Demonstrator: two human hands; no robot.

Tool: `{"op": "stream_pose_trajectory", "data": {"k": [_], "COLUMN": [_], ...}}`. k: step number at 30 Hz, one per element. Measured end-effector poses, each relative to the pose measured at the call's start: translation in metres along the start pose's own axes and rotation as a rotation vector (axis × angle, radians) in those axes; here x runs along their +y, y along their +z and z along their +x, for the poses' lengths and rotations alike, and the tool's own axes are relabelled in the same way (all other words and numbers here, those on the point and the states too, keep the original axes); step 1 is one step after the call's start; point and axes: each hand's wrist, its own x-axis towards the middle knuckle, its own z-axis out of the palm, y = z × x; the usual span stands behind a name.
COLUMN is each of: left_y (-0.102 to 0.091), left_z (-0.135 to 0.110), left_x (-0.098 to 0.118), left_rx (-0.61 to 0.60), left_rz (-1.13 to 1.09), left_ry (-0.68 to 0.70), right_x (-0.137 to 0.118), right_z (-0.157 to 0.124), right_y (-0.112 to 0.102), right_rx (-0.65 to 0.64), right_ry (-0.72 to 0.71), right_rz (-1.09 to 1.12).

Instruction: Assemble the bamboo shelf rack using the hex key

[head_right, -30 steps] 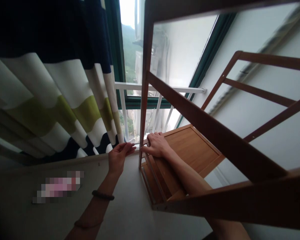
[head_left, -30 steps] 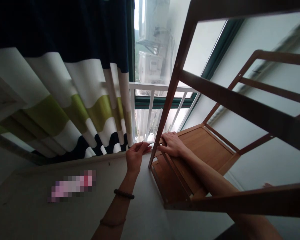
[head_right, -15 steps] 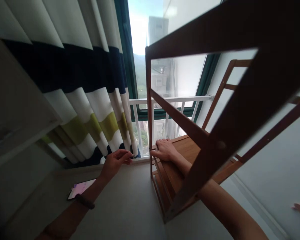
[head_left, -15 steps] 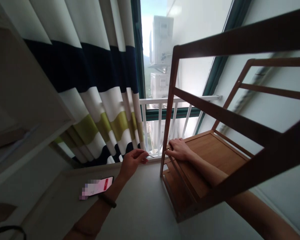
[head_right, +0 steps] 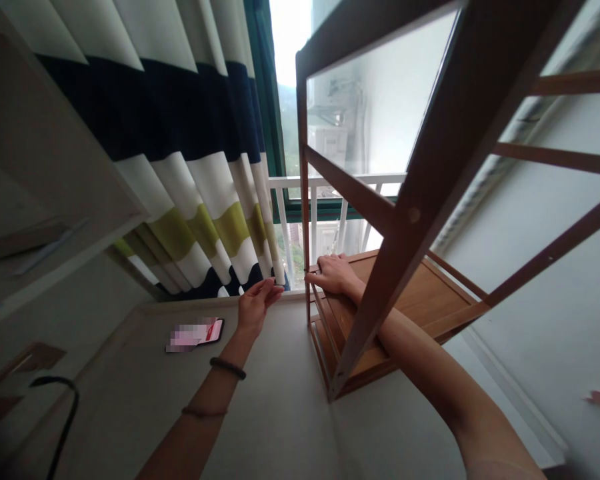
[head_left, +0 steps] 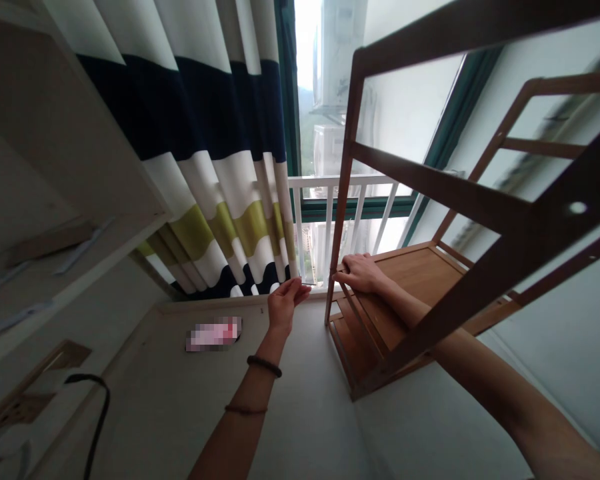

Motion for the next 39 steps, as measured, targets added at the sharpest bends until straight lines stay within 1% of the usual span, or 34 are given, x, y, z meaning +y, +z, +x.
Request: {"op": "stream_pose_trajectory", "data": {"k": [5,12,17,27,32,39], "left_y": [0.007,0.019,0.025,0.025,0.027,0.028], "left_z": [0.006,0.019,0.022,0.021,0.021,0.021], "left_x": [0.006,0.002,-0.001,0.006,0.005,0.005], "left_rx": [-0.069,-0.126,-0.138,-0.166,-0.161,-0.143], "left_rz": [0.009,0.077,0.102,0.217,0.249,0.254], "left_ry": [-0.032,0.021,0.077,0.163,0.171,0.177], "right_x": [0.001,0.0,-0.002,-0.004,-0.003,-0.003], "right_z": [0.001,0.002,0.0,0.001,0.001,0.001], "right_y": [0.001,-0.001,-0.003,-0.003,-0.004,-0.004], "right_rx": [0.001,-0.007,-0.006,-0.005,-0.023,-0.016], "right_ry": [0.0,0.016,0.02,0.026,0.025,0.028], "right_rz": [-0.01,-0.005,-0.002,-0.009,-0.012,-0.006]}}
